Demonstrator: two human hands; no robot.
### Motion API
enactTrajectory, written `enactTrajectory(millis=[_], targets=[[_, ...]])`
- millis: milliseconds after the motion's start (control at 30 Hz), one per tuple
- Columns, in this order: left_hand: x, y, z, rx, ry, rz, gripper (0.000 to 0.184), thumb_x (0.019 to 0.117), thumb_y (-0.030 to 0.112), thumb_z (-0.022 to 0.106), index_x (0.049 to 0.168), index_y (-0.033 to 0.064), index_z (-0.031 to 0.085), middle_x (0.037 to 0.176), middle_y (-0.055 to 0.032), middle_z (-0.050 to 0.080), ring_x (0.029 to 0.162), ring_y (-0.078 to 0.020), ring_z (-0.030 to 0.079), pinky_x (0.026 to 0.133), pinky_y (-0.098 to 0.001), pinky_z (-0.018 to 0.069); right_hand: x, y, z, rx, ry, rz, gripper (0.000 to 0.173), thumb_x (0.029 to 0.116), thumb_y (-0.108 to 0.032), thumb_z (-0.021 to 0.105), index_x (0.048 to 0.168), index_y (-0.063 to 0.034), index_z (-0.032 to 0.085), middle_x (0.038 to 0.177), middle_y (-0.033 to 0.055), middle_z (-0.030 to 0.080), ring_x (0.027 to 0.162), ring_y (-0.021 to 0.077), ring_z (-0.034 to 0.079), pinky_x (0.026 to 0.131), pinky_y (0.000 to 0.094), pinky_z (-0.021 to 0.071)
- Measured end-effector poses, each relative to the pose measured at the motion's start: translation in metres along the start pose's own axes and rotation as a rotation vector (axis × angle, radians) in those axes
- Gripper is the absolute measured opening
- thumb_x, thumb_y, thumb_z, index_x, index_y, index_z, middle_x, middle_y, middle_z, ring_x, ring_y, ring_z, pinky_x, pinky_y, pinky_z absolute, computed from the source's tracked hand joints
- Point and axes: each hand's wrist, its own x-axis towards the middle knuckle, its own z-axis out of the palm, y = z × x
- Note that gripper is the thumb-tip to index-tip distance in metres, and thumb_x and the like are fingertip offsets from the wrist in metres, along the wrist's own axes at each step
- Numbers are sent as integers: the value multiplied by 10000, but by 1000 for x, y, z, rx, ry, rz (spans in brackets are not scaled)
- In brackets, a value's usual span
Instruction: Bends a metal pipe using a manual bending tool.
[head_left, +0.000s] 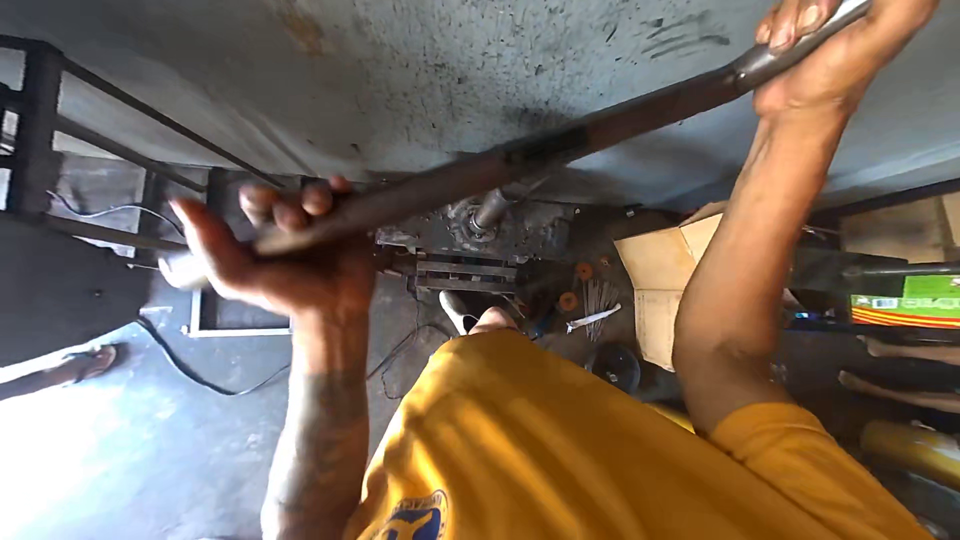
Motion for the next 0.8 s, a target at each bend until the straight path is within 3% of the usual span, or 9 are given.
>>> enactTrajectory(millis=[133, 233, 300, 433, 533, 633, 800], targets=[[90, 0, 7, -49, 117, -81, 684, 1061, 606, 117, 833, 81, 491, 501, -22, 434, 458, -166, 518, 541, -384, 564, -73, -50, 44, -209, 179, -51, 122, 1029, -116, 466, 922, -117, 523, 597, -39, 530, 481, 106, 531, 510, 297, 543], [137, -15, 15, 8, 165, -188, 596, 1055, 565, 167, 860, 88, 466, 545, -22, 401, 455, -151, 463, 510, -357, 537, -129, -74, 66, -290, 305, -66, 121, 1045, -139, 482, 928, -145, 513, 614, -50, 515, 489, 91, 527, 504, 252, 525], [154, -29, 25, 46, 205, -227, 547, 1028, 562, 160, 843, 113, 410, 576, -30, 379, 485, -158, 436, 527, -367, 514, -140, -75, 59, -291, 334, -107, 159, 1037, -136, 471, 888, -149, 524, 584, -47, 531, 472, 105, 545, 490, 271, 536], [139, -36, 45, 45, 160, -242, 575, 1040, 553, 158, 834, 98, 442, 545, -29, 385, 459, -160, 452, 509, -367, 524, -130, -75, 33, -272, 333, -36, 229, 1054, -186, 415, 842, -175, 502, 562, -46, 498, 469, 113, 537, 507, 283, 535], [120, -29, 35, -28, 56, -184, 629, 1066, 531, 132, 802, 72, 471, 514, -34, 409, 442, -160, 473, 493, -358, 533, -121, -63, 19, -243, 296, -82, 248, 1048, -180, 388, 833, -161, 512, 552, -42, 512, 467, 123, 550, 502, 300, 547], [106, -20, 16, -124, -44, -166, 696, 1061, 559, 100, 779, 59, 493, 516, -47, 460, 464, -173, 518, 508, -351, 535, -123, -50, 6, -212, 199, -137, 187, 1016, -223, 468, 859, -159, 546, 578, -47, 537, 490, 121, 558, 520, 304, 546], [109, -22, 12, -137, -68, -169, 692, 1064, 554, 117, 860, 40, 533, 534, -44, 475, 473, -175, 527, 519, -368, 546, -118, -51, -3, -224, 87, -88, 193, 982, -311, 555, 820, -205, 556, 575, -61, 528, 494, 112, 552, 535, 310, 542]])
